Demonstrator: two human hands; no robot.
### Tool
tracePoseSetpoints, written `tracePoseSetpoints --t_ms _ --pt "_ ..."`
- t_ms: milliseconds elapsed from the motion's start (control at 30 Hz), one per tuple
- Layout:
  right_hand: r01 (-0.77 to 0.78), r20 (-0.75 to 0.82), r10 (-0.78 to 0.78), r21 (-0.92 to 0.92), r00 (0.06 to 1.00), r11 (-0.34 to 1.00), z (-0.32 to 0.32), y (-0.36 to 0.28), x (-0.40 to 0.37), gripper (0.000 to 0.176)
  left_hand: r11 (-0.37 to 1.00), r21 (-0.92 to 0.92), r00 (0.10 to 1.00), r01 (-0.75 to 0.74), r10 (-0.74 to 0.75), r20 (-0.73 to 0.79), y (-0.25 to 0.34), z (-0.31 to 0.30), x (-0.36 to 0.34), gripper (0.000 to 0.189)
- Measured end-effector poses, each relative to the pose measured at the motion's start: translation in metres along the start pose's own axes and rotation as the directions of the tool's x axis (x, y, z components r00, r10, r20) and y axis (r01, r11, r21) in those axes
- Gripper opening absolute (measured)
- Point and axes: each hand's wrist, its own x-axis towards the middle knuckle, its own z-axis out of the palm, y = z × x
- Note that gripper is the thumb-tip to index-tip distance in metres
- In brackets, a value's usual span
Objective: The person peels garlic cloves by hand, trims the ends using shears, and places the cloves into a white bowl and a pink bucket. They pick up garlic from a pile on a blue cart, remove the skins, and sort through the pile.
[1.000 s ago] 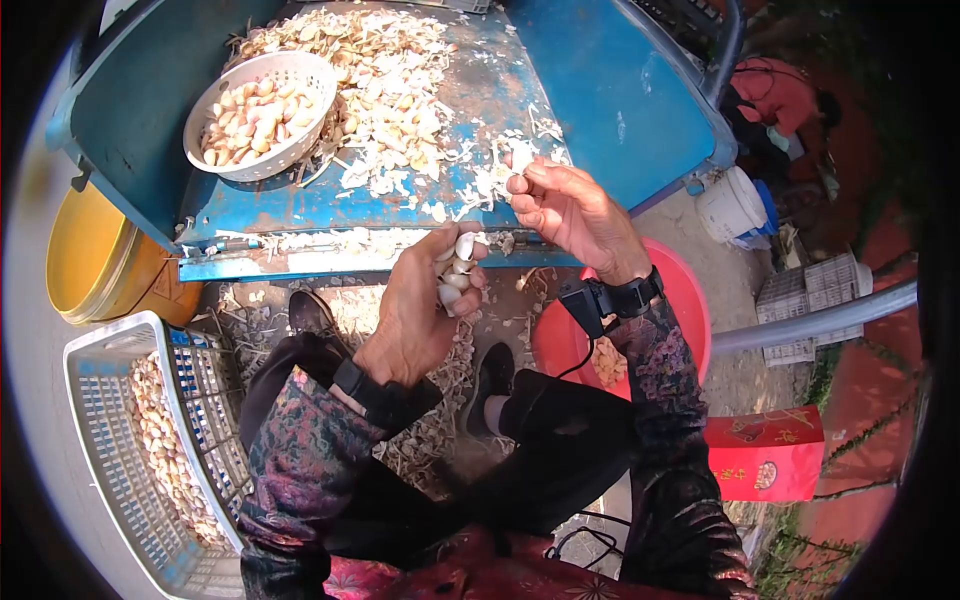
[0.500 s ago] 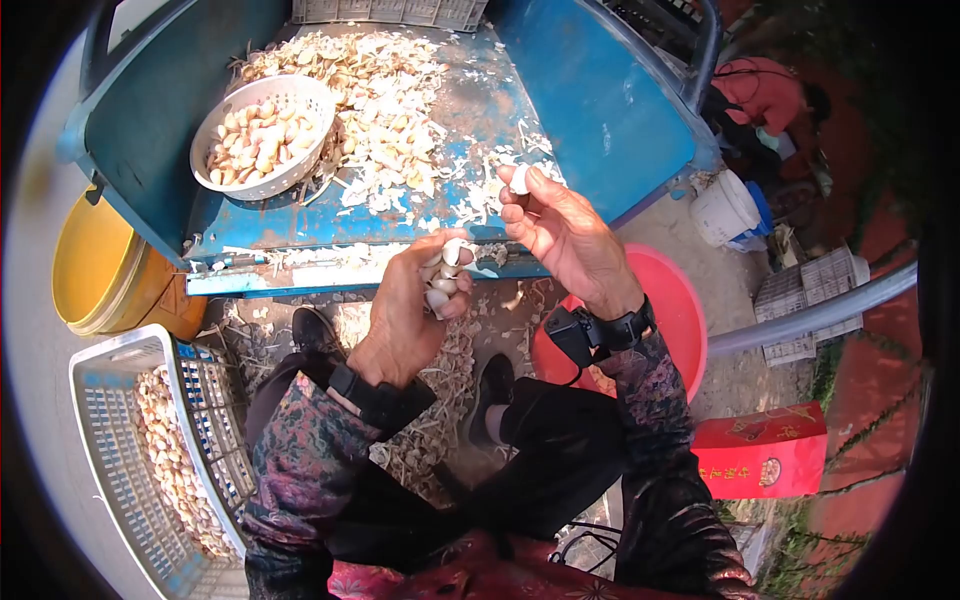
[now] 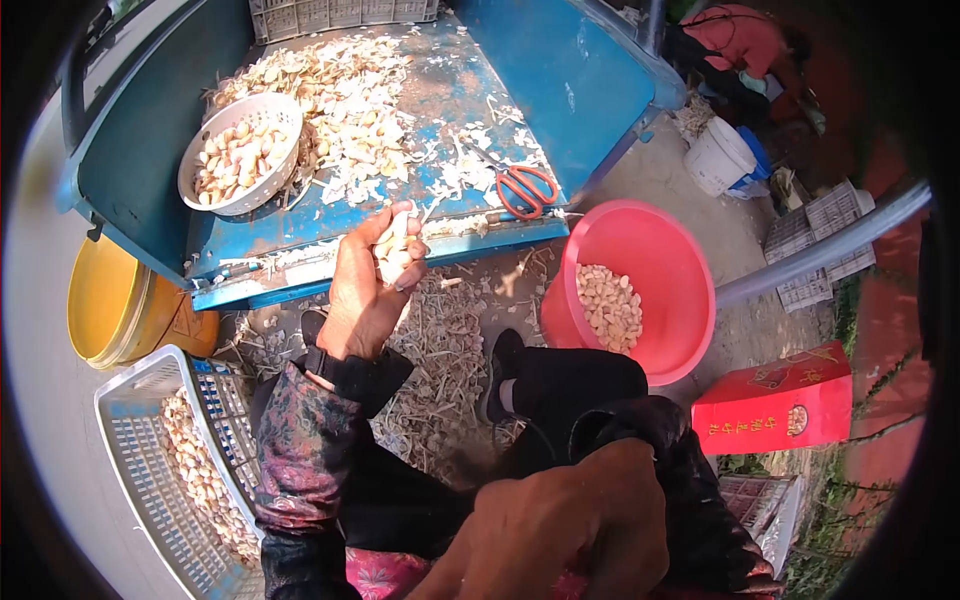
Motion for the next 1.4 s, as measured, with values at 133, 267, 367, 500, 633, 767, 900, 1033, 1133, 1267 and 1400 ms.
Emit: tracePoseSetpoints --t_ms 133,267,367,500,633,767,900,1033,1133,1267,1400 --pt "-0.085 0.028 0.081 0.200 0.996 0.976 0.001 0.016 -0.001 0.030 1.000 -0.006 0.999 0.017 -0.017 -0.036 0.000 0.003 -0.006 0.023" --pt "-0.011 0.042 0.031 -0.408 0.999 0.913 -0.030 -0.016 0.005 0.028 0.996 -0.044 0.997 0.081 -0.080 0.018 0.001 -0.005 -0.009 0.026" --pt "-0.231 -0.365 -0.160 -0.814 0.917 0.532 -0.070 -0.031 0.015 0.027 0.992 -0.075 0.990 0.098 -0.105 -0.093 0.004 0.008 -0.022 0.030" --pt "-0.332 -0.248 -0.294 -0.899 0.923 -0.286 -0.156 -0.066 0.014 0.016 0.993 -0.087 0.996 0.075 -0.079 -0.044 0.004 -0.003 -0.020 0.034" --pt "-0.656 -0.556 -0.451 -0.749 0.698 -0.093 -0.253 -0.118 0.027 0.022 0.991 -0.071 0.990 0.113 -0.119 -0.079 0.006 0.004 -0.025 0.027" --pt "-0.574 -0.423 -0.398 -0.694 0.814 -0.435 -0.315 -0.106 0.033 0.027 0.985 -0.119 0.990 0.124 -0.130 -0.049 0.014 0.002 -0.023 0.026" --pt "-0.632 -0.515 -0.369 -0.582 0.773 -0.511 -0.333 -0.108 0.037 0.029 0.982 -0.185 0.999 0.024 -0.029 -0.023 0.059 0.006 -0.022 0.022" --pt "-0.724 -0.629 -0.411 -0.678 0.660 -0.126 -0.305 -0.128 0.010 0.028 0.952 0.080 0.955 -0.296 0.296 0.017 0.159 -0.019 0.028 0.027" --pt "-0.688 -0.694 -0.359 -0.706 0.624 0.169 -0.298 -0.138 -0.020 0.032 0.598 0.650 0.813 -0.469 0.580 0.053 0.198 -0.038 0.067 0.049" --pt "-0.572 -0.691 -0.317 -0.719 0.649 0.395 -0.275 -0.143 -0.033 0.026 -0.293 0.926 0.570 -0.239 0.729 0.378 0.181 -0.059 0.058 0.050" --pt "-0.515 -0.679 -0.336 -0.723 0.653 0.460 -0.257 -0.136 -0.031 0.026 0.667 0.654 0.919 -0.357 0.376 0.118 0.105 -0.011 0.019 0.043"
